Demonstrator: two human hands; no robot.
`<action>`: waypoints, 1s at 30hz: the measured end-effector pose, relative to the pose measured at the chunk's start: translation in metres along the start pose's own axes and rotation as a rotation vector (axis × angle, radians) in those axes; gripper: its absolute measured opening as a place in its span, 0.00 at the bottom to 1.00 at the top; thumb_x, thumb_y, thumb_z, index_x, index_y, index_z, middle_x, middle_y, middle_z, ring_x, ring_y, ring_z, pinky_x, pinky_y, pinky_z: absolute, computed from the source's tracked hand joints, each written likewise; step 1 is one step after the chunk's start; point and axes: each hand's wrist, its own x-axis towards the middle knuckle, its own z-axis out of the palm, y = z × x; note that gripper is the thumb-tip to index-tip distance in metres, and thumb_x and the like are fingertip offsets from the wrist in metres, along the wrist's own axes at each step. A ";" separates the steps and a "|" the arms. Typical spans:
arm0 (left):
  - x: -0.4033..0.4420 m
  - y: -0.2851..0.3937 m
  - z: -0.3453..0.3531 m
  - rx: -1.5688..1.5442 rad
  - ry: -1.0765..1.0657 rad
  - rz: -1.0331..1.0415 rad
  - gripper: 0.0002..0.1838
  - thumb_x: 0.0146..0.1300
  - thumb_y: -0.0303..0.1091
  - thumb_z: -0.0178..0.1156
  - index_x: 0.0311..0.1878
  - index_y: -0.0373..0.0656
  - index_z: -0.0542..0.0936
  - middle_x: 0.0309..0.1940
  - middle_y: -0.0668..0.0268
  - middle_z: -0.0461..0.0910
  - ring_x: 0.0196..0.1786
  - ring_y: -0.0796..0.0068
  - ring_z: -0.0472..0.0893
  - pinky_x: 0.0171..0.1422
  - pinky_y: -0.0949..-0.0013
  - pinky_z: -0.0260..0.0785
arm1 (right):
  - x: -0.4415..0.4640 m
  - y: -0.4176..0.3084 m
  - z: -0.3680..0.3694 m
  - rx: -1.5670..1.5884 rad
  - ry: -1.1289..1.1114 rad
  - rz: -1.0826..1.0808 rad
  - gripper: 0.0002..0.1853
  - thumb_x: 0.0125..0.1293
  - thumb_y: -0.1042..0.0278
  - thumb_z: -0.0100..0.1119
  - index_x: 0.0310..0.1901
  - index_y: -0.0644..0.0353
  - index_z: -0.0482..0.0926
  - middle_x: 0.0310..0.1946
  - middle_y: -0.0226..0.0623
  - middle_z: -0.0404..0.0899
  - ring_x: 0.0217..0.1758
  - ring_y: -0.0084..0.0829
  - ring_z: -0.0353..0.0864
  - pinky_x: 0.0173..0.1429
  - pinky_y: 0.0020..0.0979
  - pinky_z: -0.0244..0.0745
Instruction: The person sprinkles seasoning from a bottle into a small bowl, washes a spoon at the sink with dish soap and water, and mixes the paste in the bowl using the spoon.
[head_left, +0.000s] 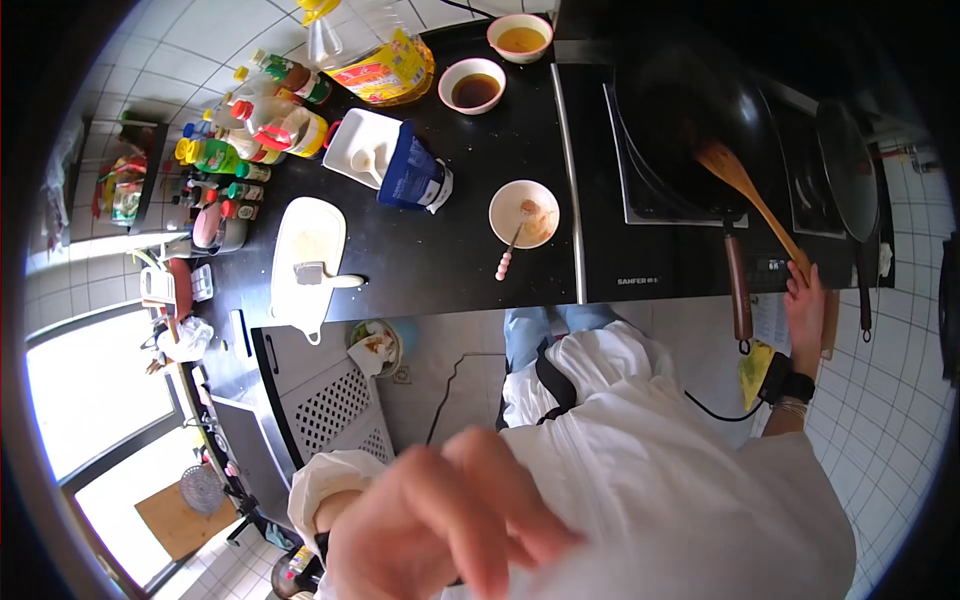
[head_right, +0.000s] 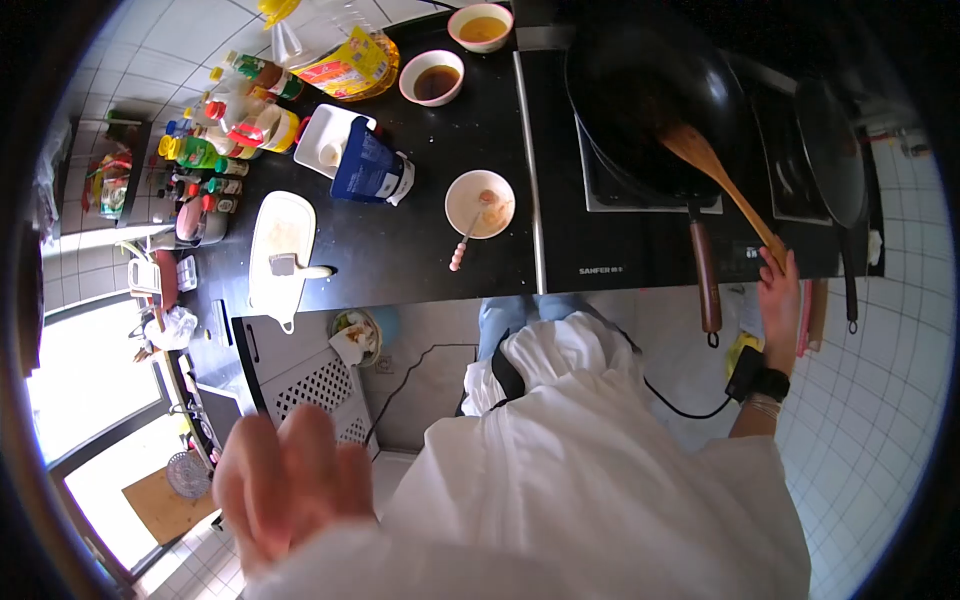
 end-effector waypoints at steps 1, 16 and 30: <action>-0.002 0.004 -0.005 0.024 0.039 -0.055 0.22 0.53 0.29 0.70 0.46 0.38 0.68 0.49 0.54 0.69 0.51 0.65 0.72 0.60 0.66 0.62 | 0.004 -0.002 -0.010 -0.041 0.007 0.012 0.19 0.68 0.49 0.53 0.54 0.50 0.73 0.44 0.32 0.80 0.32 0.17 0.66 0.34 0.17 0.57; -0.097 0.140 -0.152 0.400 0.549 -0.096 0.11 0.63 0.24 0.59 0.43 0.43 0.68 0.41 0.68 0.75 0.47 0.77 0.76 0.52 0.70 0.70 | -0.135 0.015 0.165 -0.858 0.593 -1.073 0.16 0.70 0.66 0.48 0.57 0.59 0.70 0.47 0.35 0.76 0.40 0.21 0.75 0.33 0.21 0.68; -0.213 0.201 -0.316 0.162 0.964 0.218 0.03 0.68 0.31 0.54 0.41 0.44 0.74 0.43 0.67 0.79 0.50 0.73 0.78 0.58 0.64 0.68 | -0.232 0.172 0.475 -0.524 -0.394 -0.732 0.10 0.68 0.76 0.45 0.48 0.62 0.72 0.43 0.33 0.76 0.34 0.16 0.72 0.34 0.18 0.65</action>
